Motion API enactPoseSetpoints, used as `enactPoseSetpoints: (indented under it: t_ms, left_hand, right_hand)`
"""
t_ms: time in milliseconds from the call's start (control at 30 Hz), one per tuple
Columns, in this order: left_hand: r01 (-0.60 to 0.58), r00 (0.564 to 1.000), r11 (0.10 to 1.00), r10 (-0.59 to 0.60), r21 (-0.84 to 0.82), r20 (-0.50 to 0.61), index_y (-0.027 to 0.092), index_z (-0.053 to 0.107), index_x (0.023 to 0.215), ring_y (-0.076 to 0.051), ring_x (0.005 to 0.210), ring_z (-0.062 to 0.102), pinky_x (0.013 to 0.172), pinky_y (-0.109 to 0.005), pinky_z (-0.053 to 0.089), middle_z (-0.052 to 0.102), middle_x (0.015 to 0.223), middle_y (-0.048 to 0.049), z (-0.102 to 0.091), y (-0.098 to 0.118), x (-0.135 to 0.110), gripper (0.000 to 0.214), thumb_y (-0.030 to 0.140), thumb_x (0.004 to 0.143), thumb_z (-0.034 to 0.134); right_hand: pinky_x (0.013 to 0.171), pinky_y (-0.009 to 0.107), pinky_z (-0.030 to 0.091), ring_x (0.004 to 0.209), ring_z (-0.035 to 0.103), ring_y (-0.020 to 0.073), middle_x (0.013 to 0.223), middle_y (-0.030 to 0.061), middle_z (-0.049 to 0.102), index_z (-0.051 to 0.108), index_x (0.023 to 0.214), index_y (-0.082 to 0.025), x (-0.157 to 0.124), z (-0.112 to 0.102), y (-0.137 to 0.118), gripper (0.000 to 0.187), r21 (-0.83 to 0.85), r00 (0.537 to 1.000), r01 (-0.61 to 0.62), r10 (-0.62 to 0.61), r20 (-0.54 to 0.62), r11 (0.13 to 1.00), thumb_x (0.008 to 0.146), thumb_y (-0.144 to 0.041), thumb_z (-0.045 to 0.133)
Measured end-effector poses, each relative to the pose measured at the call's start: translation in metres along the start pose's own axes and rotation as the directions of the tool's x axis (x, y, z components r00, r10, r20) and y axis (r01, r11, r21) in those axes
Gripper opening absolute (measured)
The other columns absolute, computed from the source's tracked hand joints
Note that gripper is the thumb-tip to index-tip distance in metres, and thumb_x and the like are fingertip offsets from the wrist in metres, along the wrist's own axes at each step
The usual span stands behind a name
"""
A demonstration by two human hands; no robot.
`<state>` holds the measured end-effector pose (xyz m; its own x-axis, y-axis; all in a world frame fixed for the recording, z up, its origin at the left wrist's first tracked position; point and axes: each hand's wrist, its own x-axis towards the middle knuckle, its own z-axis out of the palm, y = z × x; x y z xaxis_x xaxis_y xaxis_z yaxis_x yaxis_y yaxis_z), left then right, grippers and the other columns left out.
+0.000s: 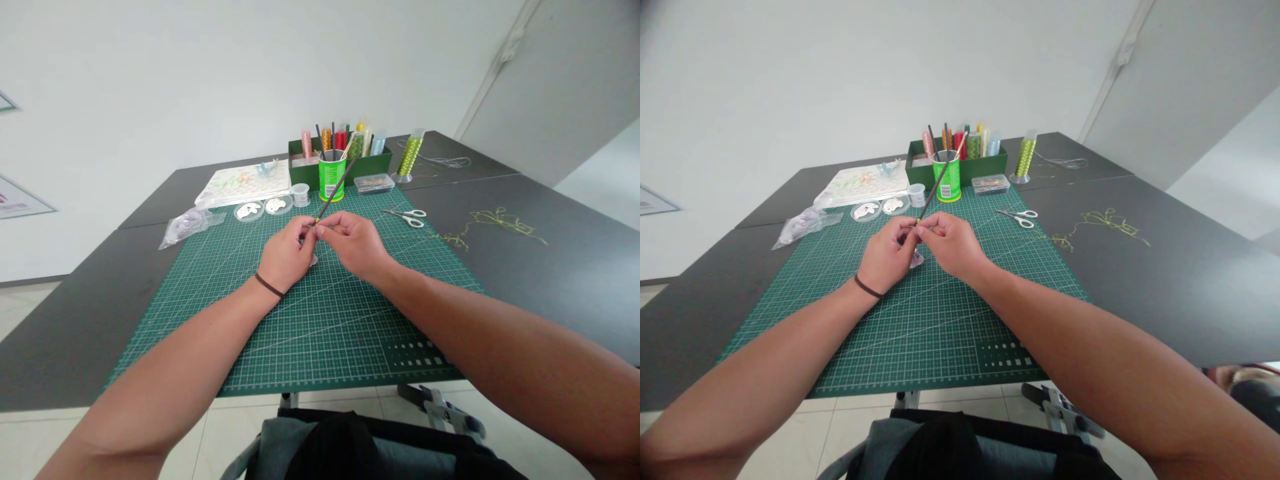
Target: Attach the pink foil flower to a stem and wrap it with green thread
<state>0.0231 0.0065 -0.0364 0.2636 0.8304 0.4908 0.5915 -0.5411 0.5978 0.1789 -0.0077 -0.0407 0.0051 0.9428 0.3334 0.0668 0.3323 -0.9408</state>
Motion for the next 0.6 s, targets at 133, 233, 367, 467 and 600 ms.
enactPoseSetpoints:
  t_ms: [133, 233, 367, 467, 600]
  left_hand:
    - [-0.026, 0.999, 0.993, 0.03, 0.113, -0.035, 0.021, 0.062, 0.105, -0.021, 0.077, 0.071, 0.066, -0.032, 0.047, 0.078, 0.088, -0.0055, -0.0009, 0.0008, -0.0002, 0.016, 0.034, 0.097, 0.059]
    - [-0.097, 0.993, 0.965, 0.11, 0.243, -0.042, 0.02, 0.065, 0.098, -0.022, 0.074, 0.069, 0.065, -0.032, 0.045, 0.077, 0.086, -0.0072, -0.0015, -0.0021, -0.0002, 0.018, 0.037, 0.098, 0.057]
    - [-0.141, 0.984, 0.94, 0.168, 0.31, -0.062, 0.021, 0.066, 0.097, -0.02, 0.07, 0.066, 0.065, -0.031, 0.045, 0.075, 0.081, -0.0066, -0.0026, -0.0051, -0.001, 0.02, 0.038, 0.098, 0.057]
    - [-0.121, 0.986, 0.959, 0.145, 0.255, -0.077, 0.021, 0.066, 0.098, -0.02, 0.072, 0.068, 0.066, -0.031, 0.045, 0.077, 0.086, -0.0062, -0.0027, -0.0039, -0.002, 0.017, 0.036, 0.097, 0.058]
    - [-0.085, 0.993, 0.985, 0.096, 0.148, -0.071, 0.022, 0.064, 0.098, -0.019, 0.072, 0.069, 0.065, -0.029, 0.046, 0.076, 0.082, -0.0036, -0.0021, -0.0003, -0.0027, 0.011, 0.032, 0.096, 0.059]
  right_hand:
    - [0.043, 0.026, 0.016, 0.045, 0.024, 0.0072, 0.05, -0.0096, 0.035, 0.064, 0.08, -0.021, -0.001, 0.0008, -0.001, 0.014, -0.01, 1.0, -0.003, 0.003, -0.018, 1.0, 0.086, -0.031, 0.071]
    - [0.043, 0.026, 0.017, 0.046, 0.026, 0.0077, 0.05, -0.0089, 0.036, 0.065, 0.079, -0.021, -0.0017, 0.0006, -0.0013, 0.012, -0.023, 0.999, 0.011, -0.012, -0.034, 1.0, 0.086, -0.03, 0.07]
    - [0.045, 0.026, 0.019, 0.048, 0.028, 0.0083, 0.052, -0.0079, 0.038, 0.066, 0.08, -0.021, -0.0021, 0.0006, 0.0003, 0.014, -0.021, 0.998, 0.029, -0.03, -0.051, 0.999, 0.085, -0.033, 0.072]
    - [0.044, 0.026, 0.02, 0.048, 0.029, 0.0084, 0.053, -0.0074, 0.041, 0.065, 0.081, -0.021, -0.0016, 0.0007, 0.0013, 0.015, -0.004, 0.999, 0.025, -0.026, -0.048, 1.0, 0.085, -0.034, 0.072]
    - [0.043, 0.026, 0.019, 0.046, 0.027, 0.0078, 0.052, -0.0075, 0.041, 0.065, 0.081, -0.021, 0.0, 0.0001, 0.0002, 0.015, 0.027, 0.999, 0.011, -0.01, -0.033, 1.0, 0.084, -0.034, 0.071]
